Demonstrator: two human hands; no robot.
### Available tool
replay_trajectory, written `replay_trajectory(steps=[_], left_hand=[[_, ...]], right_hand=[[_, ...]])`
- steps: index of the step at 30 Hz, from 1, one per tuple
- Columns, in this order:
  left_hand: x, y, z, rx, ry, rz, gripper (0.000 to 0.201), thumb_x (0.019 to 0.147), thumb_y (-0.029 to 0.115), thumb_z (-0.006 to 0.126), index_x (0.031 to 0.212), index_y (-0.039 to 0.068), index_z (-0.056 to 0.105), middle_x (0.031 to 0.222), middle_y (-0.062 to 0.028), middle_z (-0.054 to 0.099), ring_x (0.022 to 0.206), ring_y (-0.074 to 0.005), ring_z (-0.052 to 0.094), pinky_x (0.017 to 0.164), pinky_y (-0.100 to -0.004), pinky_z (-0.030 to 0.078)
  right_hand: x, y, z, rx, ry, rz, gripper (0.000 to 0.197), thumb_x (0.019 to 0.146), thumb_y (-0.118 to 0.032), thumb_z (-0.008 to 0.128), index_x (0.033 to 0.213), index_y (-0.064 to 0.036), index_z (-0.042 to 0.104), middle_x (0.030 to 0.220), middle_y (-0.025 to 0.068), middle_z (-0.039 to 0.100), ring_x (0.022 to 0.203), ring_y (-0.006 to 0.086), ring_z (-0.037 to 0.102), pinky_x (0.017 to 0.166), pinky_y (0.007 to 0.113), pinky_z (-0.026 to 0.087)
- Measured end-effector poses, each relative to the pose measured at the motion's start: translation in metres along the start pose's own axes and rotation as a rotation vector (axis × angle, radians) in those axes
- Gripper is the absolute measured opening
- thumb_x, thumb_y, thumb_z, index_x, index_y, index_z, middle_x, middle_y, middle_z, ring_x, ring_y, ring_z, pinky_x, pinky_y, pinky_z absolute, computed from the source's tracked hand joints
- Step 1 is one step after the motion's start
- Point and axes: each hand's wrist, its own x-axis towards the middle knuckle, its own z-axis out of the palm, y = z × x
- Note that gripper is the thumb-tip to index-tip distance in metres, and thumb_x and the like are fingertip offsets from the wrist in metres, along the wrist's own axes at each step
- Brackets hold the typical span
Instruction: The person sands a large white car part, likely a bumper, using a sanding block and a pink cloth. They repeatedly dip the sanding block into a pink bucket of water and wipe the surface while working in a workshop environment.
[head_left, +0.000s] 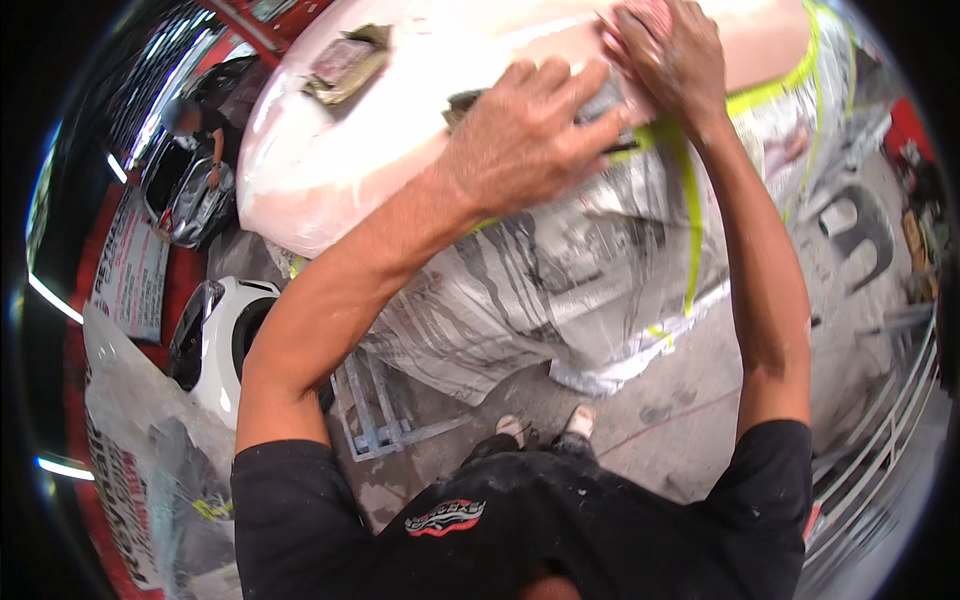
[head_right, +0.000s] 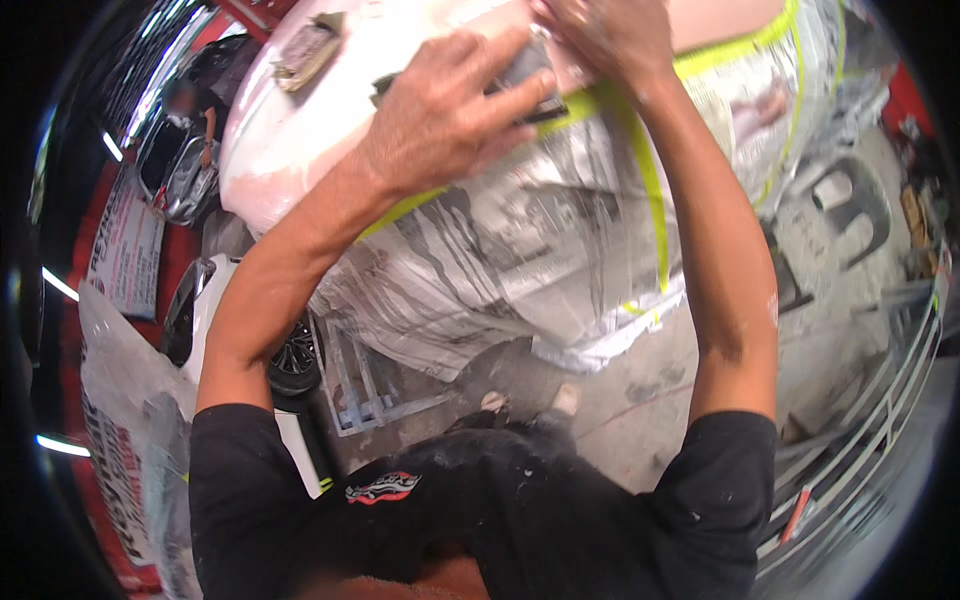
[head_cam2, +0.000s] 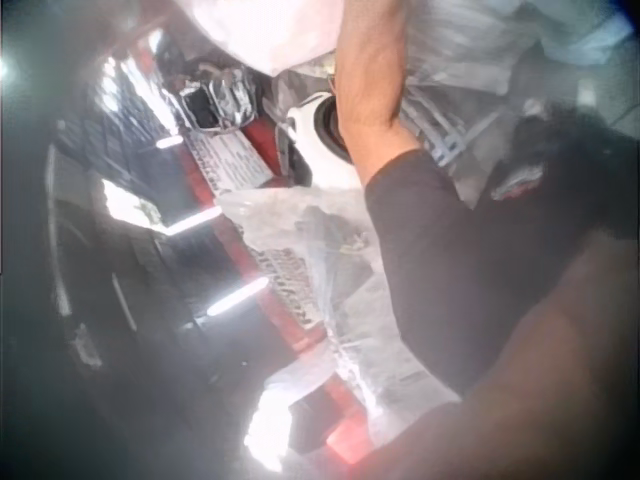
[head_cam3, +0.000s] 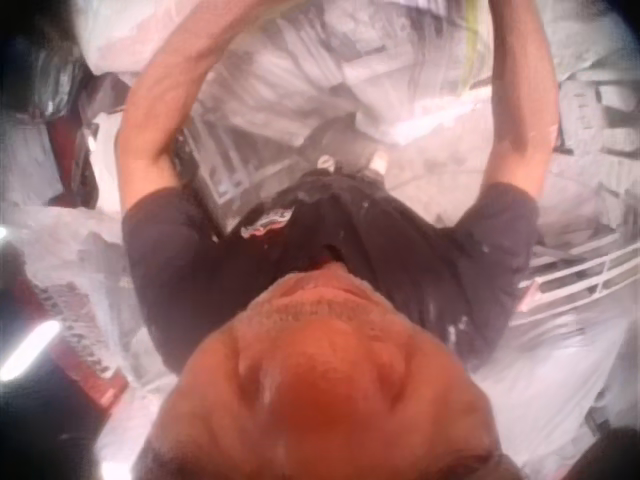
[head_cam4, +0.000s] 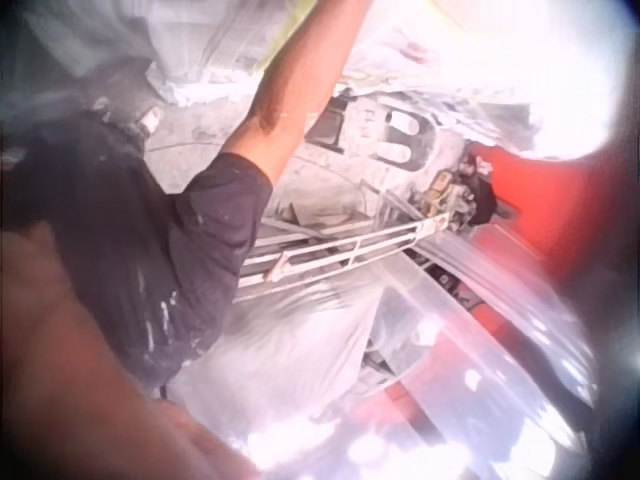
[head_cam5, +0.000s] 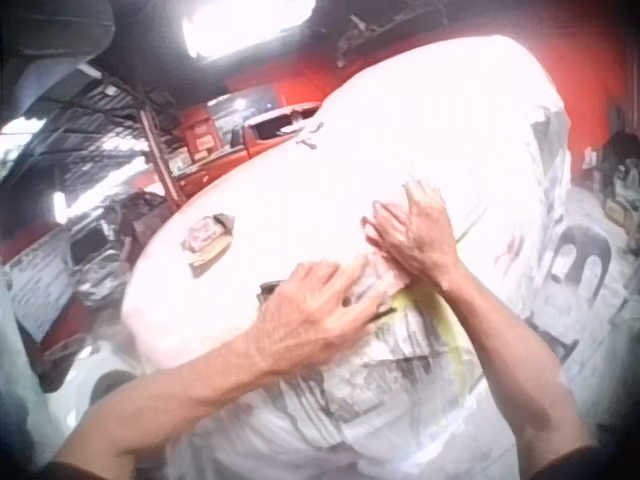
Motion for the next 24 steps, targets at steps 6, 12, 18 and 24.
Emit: replay_trajectory(steps=[6,12,18,24], left_hand=[[-0.161,-0.015,-0.072,-0.038,-0.106,-0.147,0.051,0.084,0.036,0.081,0.128,0.016,0.067,0.144,-0.0225,0.055,0.107,-0.0330,0.062,0.089,-0.0468,0.052],[-0.044,-0.022,-0.022,-0.109,-0.091,-0.263,0.046,0.089,0.041,0.076,0.126,0.016,0.069,0.141,-0.0197,0.058,0.110,-0.0338,0.062,0.091,-0.0484,0.052],[-0.118,-0.012,-0.056,-0.130,-0.084,-0.339,0.045,0.090,0.039,0.075,0.128,0.015,0.070,0.143,-0.0227,0.056,0.116,-0.0357,0.061,0.094,-0.0473,0.051],[-0.126,-0.016,-0.048,-0.047,-0.016,-0.294,0.042,0.093,0.043,0.071,0.123,0.014,0.073,0.142,-0.0260,0.057,0.110,-0.0340,0.063,0.089,-0.0462,0.052]], right_hand=[[0.007,0.005,0.011,-0.098,0.008,0.004,0.044,0.090,-0.040,0.072,0.107,0.0012,0.069,0.107,0.0220,0.067,0.099,0.0416,0.062,0.090,0.051,0.049],[0.011,-0.018,0.004,-0.019,-0.048,0.044,0.036,0.090,-0.032,0.073,0.110,-0.0014,0.069,0.110,0.0210,0.066,0.101,0.0404,0.060,0.094,0.050,0.048],[0.008,-0.010,-0.005,0.044,-0.073,0.090,0.031,0.092,-0.026,0.071,0.112,-0.0023,0.069,0.110,0.0196,0.066,0.105,0.0394,0.061,0.096,0.050,0.047],[0.008,-0.007,0.007,-0.075,-0.038,0.041,0.037,0.091,-0.029,0.073,0.116,-0.0024,0.067,0.111,0.0205,0.065,0.106,0.0410,0.060,0.097,0.050,0.046]])
